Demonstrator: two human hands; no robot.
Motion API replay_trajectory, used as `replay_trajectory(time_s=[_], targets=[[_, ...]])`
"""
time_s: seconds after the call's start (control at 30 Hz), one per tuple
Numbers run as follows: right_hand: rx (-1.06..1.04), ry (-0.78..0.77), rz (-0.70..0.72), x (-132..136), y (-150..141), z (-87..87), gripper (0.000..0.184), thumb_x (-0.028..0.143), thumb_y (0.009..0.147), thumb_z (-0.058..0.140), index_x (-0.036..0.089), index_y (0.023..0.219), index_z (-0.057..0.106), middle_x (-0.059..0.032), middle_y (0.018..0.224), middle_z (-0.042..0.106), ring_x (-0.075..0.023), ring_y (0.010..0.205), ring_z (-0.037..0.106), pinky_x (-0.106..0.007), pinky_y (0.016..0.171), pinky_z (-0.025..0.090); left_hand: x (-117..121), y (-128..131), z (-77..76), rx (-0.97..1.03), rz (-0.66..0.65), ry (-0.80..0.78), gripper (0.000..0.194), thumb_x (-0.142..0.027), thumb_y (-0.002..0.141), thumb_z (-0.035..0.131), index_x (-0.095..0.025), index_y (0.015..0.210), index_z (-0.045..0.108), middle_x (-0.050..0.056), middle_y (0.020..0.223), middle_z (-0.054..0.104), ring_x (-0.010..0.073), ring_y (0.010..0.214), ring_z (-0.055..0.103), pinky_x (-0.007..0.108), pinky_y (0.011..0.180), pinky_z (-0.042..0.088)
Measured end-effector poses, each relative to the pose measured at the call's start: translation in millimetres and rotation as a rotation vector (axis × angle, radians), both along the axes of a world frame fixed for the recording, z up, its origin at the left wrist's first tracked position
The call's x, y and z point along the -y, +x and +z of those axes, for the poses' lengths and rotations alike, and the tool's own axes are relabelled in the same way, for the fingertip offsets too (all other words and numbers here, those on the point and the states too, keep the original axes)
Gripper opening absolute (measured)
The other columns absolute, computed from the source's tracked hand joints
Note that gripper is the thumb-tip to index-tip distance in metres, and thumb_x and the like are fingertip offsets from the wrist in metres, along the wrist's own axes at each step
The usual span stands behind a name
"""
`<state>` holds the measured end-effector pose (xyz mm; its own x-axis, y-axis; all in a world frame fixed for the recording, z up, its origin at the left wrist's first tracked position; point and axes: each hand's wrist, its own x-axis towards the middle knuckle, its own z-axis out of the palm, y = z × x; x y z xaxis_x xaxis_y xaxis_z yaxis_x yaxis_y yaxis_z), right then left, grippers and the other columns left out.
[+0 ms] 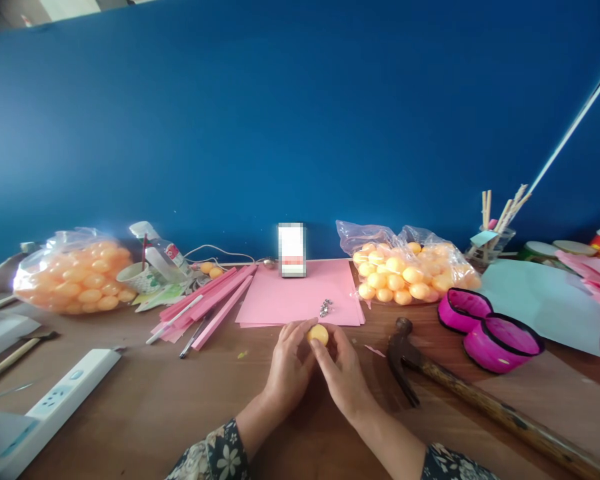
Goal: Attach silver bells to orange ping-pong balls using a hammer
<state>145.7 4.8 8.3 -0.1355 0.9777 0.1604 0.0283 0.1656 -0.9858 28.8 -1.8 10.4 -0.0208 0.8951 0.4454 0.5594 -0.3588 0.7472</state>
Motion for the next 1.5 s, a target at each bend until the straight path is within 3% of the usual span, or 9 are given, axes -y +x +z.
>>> replay_trajectory(time_s=[0.27, 0.47, 0.67, 0.9, 1.03, 1.17, 1.3, 1.5], targets=[[-0.027, 0.003, 0.005, 0, 2, 4.1, 0.027, 0.038, 0.082, 0.051, 0.02, 0.1, 0.056, -0.0053, 0.097, 0.063, -0.0217, 0.092, 0.056, -0.034, 0.084, 0.044, 0, 1, 2.7, 0.001, -0.028, -0.019, 0.035, -0.012, 0.075, 0.055, -0.023, 0.108, 0.055, 0.005, 0.102, 0.061, 0.0193, 0.096, 0.052, 0.037, 0.087, 0.043], [-0.013, -0.004, -0.013, 0, 2, 0.2, 0.025, 0.038, 0.081, 0.052, 0.02, 0.099, 0.054, -0.004, 0.092, 0.062, -0.0199, 0.086, 0.057, -0.032, 0.08, 0.045, 2, 3, -0.9, -0.032, 0.002, -0.006, 0.05, -0.014, 0.073, 0.056, -0.021, 0.121, 0.046, 0.008, 0.112, 0.056, 0.0214, 0.103, 0.05, 0.041, 0.091, 0.042], [-0.033, -0.014, -0.005, -2, 0, -2.7, 0.029, 0.04, 0.079, 0.056, 0.02, 0.099, 0.053, -0.0041, 0.09, 0.063, -0.0196, 0.081, 0.058, -0.031, 0.074, 0.047, 1, 2, -0.4, -0.009, 0.015, -0.014, 0.039, -0.013, 0.074, 0.055, -0.022, 0.112, 0.053, 0.007, 0.104, 0.059, 0.0203, 0.096, 0.053, 0.039, 0.085, 0.045], [-0.065, -0.03, 0.037, -2, 0, 3.1, 0.03, 0.039, 0.081, 0.052, 0.02, 0.104, 0.054, -0.0057, 0.102, 0.062, -0.0203, 0.091, 0.057, -0.032, 0.081, 0.046, 0, -1, 5.0, 0.018, 0.015, -0.03, 0.039, -0.006, 0.072, 0.052, -0.023, 0.107, 0.057, 0.005, 0.099, 0.061, 0.0202, 0.095, 0.053, 0.039, 0.085, 0.044], [-0.039, -0.03, 0.013, -1, 1, 3.4, 0.029, 0.04, 0.08, 0.054, 0.02, 0.101, 0.055, -0.005, 0.096, 0.063, -0.02, 0.086, 0.058, -0.031, 0.077, 0.047, 0, -1, 8.6, 0.047, -0.02, -0.035, 0.038, -0.002, 0.071, 0.051, -0.023, 0.101, 0.058, 0.005, 0.098, 0.061, 0.0191, 0.094, 0.054, 0.038, 0.085, 0.044], [-0.042, -0.017, -0.021, 0, 1, 3.0, 0.027, 0.038, 0.079, 0.055, 0.02, 0.1, 0.054, -0.0046, 0.093, 0.063, -0.0196, 0.086, 0.058, -0.032, 0.078, 0.047, 2, 2, 4.0, 0.114, -0.062, -0.04, 0.041, -0.007, 0.074, 0.05, -0.022, 0.112, 0.053, 0.007, 0.108, 0.059, 0.0194, 0.102, 0.054, 0.039, 0.091, 0.043], [-0.095, 0.011, -0.058, -1, 2, 2.4, 0.026, 0.035, 0.079, 0.056, 0.021, 0.102, 0.051, -0.005, 0.096, 0.063, -0.0198, 0.091, 0.059, -0.033, 0.082, 0.048, 2, 5, -0.5, 0.269, -0.101, -0.124, 0.053, -0.015, 0.074, 0.055, -0.02, 0.125, 0.042, 0.012, 0.121, 0.054, 0.0224, 0.108, 0.053, 0.042, 0.093, 0.042], [-0.069, 0.08, -0.106, 1, 4, 1.2, 0.035, 0.032, 0.077, 0.058, 0.02, 0.11, 0.049, -0.0088, 0.106, 0.061, -0.0214, 0.095, 0.059, -0.035, 0.082, 0.05, 3, 8, 10.6, 0.833, -0.225, -0.383, 0.033, -0.031, 0.08, 0.05, -0.016, 0.109, 0.058, 0.009, 0.107, 0.064, 0.0206, 0.098, 0.06, 0.035, 0.089, 0.045]])
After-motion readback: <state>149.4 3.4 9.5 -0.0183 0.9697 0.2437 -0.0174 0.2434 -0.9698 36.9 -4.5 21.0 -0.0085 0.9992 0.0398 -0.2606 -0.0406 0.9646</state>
